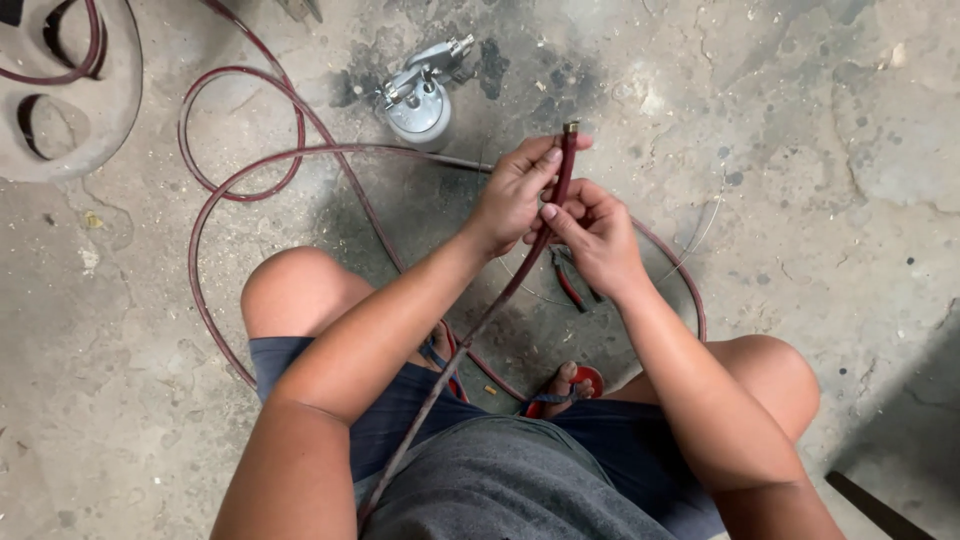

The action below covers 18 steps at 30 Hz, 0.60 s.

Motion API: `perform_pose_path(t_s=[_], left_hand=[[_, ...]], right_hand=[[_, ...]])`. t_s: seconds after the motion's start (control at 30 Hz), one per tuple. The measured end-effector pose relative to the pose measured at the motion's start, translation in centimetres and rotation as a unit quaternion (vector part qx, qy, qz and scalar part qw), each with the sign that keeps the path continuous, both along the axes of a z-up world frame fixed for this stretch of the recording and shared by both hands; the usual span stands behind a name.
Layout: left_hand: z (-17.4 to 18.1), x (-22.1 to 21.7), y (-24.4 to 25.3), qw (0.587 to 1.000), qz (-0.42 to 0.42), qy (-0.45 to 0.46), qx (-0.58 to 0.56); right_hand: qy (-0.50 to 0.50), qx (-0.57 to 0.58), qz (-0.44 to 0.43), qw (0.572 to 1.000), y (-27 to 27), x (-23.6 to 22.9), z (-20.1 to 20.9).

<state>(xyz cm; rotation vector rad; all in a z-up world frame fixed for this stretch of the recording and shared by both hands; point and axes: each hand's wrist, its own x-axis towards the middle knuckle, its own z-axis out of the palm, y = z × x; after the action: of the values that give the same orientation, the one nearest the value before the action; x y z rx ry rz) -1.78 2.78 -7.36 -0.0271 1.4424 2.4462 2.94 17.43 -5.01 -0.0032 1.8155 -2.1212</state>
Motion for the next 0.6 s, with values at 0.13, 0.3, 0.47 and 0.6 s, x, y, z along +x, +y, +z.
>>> perform_pose_path(t_s=[0.13,0.3,0.47,0.6], left_hand=[[2.2,-1.0,-1.7,0.968,0.018,0.177,-0.175],[4.0,-2.0,-2.9,0.966,-0.018,0.189,-0.174],[3.8,-2.0,-2.9,0.989,-0.075,0.074,-0.107],[4.7,-2.3,-3.4,0.985,-0.072,0.043,-0.153]], right_hand=[[0.011,-0.038,-0.018,0.999,0.1,0.0,1.3],[0.024,-0.041,-0.022,0.999,0.2,-0.2,2.2],[0.042,-0.04,-0.009,0.998,1.0,-0.8,-0.1],[0.054,-0.037,0.005,0.998,0.0,-0.6,2.6]])
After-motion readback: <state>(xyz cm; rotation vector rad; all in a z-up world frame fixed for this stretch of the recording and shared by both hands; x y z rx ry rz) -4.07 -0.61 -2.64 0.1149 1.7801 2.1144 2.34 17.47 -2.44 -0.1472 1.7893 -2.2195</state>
